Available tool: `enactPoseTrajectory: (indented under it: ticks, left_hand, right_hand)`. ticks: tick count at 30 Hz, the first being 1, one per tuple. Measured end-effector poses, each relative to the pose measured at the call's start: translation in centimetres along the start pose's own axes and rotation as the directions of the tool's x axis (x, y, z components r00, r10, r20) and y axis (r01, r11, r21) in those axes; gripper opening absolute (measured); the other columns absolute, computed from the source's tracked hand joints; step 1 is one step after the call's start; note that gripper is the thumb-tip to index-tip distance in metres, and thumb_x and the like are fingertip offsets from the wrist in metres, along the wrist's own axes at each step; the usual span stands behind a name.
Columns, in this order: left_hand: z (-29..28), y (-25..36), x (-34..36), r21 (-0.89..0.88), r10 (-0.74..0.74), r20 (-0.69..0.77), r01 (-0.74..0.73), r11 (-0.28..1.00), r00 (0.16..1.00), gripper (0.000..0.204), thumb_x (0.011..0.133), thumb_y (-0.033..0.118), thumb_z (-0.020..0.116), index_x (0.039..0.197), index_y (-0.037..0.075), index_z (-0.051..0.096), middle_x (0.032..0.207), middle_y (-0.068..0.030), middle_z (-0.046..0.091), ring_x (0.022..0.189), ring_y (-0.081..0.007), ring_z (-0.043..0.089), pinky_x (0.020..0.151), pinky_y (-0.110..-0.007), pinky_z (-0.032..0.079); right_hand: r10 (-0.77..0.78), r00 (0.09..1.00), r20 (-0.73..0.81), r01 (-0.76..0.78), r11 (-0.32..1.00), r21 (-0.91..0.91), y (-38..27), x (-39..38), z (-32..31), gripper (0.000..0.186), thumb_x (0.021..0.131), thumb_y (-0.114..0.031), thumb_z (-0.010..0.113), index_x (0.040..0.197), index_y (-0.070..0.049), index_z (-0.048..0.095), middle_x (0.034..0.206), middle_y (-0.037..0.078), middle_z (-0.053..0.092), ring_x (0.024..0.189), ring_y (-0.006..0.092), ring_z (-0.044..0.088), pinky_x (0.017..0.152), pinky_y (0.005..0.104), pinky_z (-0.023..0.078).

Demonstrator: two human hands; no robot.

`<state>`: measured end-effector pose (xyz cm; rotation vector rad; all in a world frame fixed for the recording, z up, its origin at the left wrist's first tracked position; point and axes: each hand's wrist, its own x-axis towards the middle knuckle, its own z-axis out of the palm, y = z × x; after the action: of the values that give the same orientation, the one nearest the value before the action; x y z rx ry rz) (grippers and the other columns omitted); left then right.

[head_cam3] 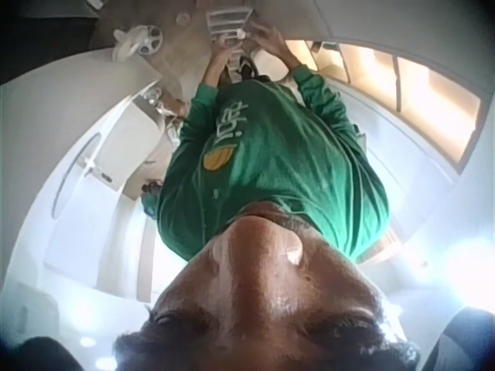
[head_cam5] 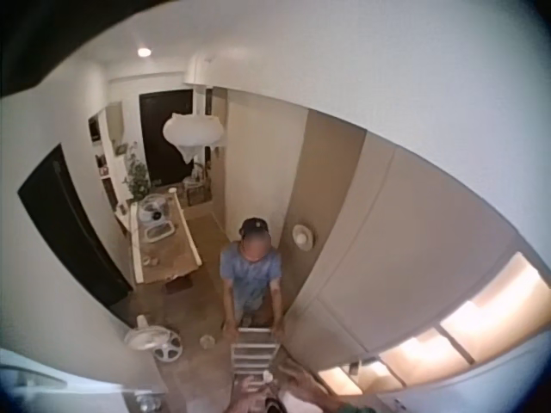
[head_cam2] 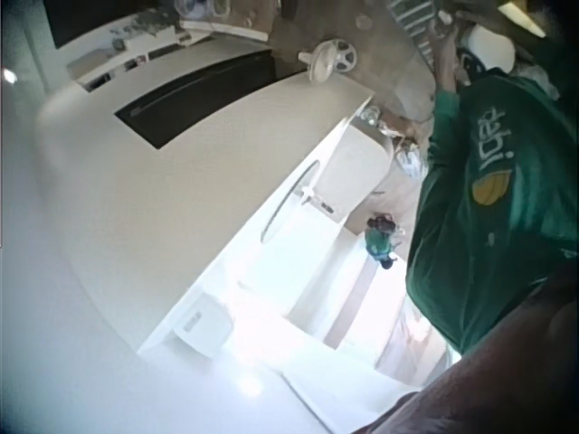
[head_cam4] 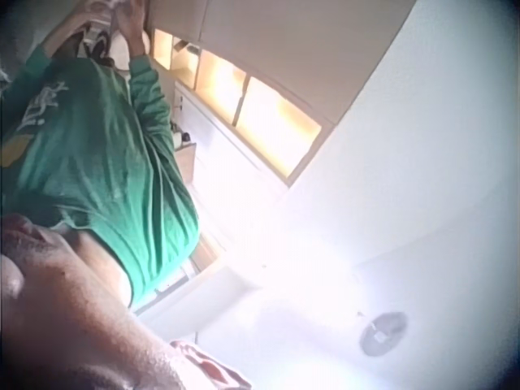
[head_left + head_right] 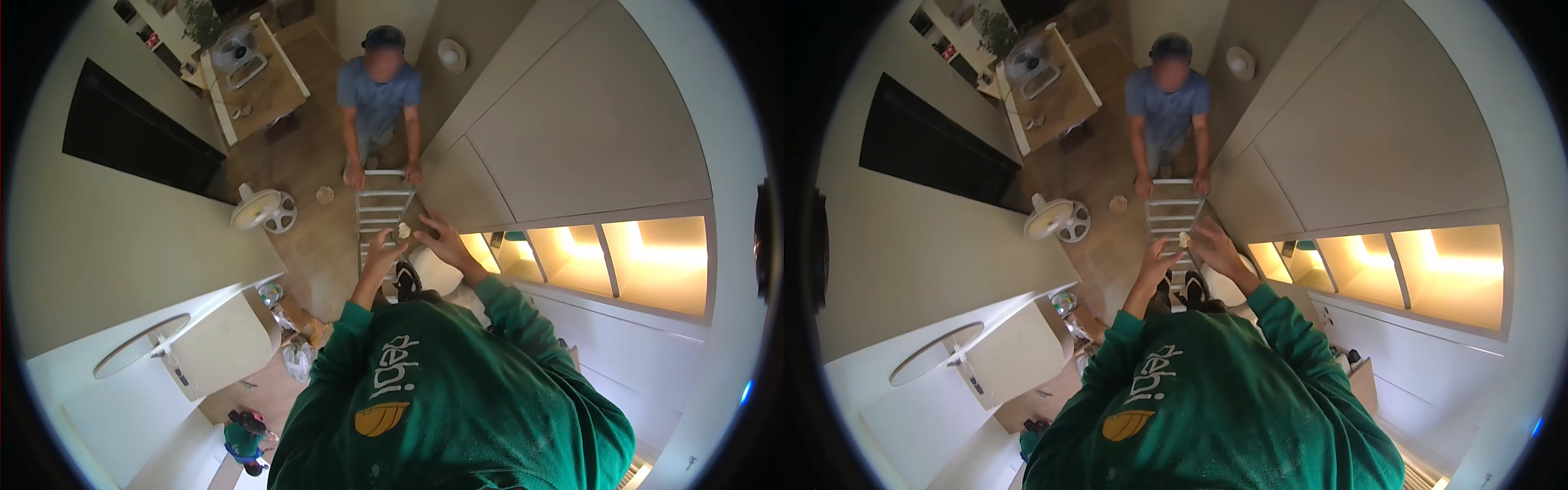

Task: The person installs a circular ceiling light by connecting the electrical wires and fitting the fixture into the ceiling opening while standing on a ladder.

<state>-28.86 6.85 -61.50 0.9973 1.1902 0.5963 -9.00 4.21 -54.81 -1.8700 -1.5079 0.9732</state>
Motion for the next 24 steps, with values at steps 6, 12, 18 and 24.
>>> enactPoseTrajectory:
  ticks: [6, 12, 18, 24]
  left_hand:
    - [-2.1, -2.2, 1.5, -0.425, -0.010, 0.089, 0.047, 0.904, 0.996, 0.052, 0.093, 0.018, 0.075, 0.136, -0.001, 0.053, 0.107, -0.0077, 0.067, 0.088, -0.0175, 0.066, 0.079, -0.030, 0.054]
    - [2.3, 8.7, 2.8, -0.178, 0.324, 0.031, -0.314, 0.933, 0.946, 0.056, 0.094, 0.010, 0.073, 0.142, -0.001, 0.046, 0.122, -0.0173, 0.065, 0.106, -0.0206, 0.064, 0.094, -0.034, 0.051]
    - [10.7, 27.1, -2.0, -0.213, 0.638, 0.382, -0.608, 0.765, 0.669, 0.039, 0.101, 0.015, 0.065, 0.133, -0.004, 0.054, 0.113, -0.0137, 0.067, 0.102, -0.0189, 0.064, 0.095, -0.034, 0.050]
    - [17.5, 42.2, -12.1, -0.431, 0.862, 0.495, -0.829, 0.357, 0.115, 0.057, 0.101, 0.031, 0.063, 0.143, -0.004, 0.046, 0.136, -0.0222, 0.057, 0.129, -0.0285, 0.054, 0.108, -0.043, 0.043]
  right_hand:
    - [0.062, 0.985, -0.158, 0.046, 0.799, 0.600, 4.5, -2.7, -2.7, 0.035, 0.100, -0.033, 0.064, 0.108, 0.001, 0.069, 0.128, 0.021, 0.063, 0.122, 0.0274, 0.059, 0.104, 0.0403, 0.047]
    - [0.270, 0.847, -0.457, -0.128, 0.939, 0.319, 2.2, -9.8, -13.4, 0.023, 0.106, -0.018, 0.052, 0.108, -0.001, 0.068, 0.074, 0.002, 0.066, 0.071, 0.0121, 0.063, 0.067, 0.0284, 0.051]
    - [0.012, 0.306, -0.952, 0.089, 0.995, 0.041, -0.8, -18.8, -22.8, 0.033, 0.107, -0.018, 0.045, 0.136, -0.007, 0.055, 0.119, 0.008, 0.062, 0.103, 0.0193, 0.062, 0.086, 0.0352, 0.052]
    - [-0.294, -0.196, -0.936, 0.293, 0.893, -0.342, -11.8, -30.6, -32.8, 0.056, 0.106, -0.015, 0.046, 0.157, 0.001, 0.027, 0.154, 0.020, 0.044, 0.139, 0.0272, 0.048, 0.114, 0.0415, 0.039]
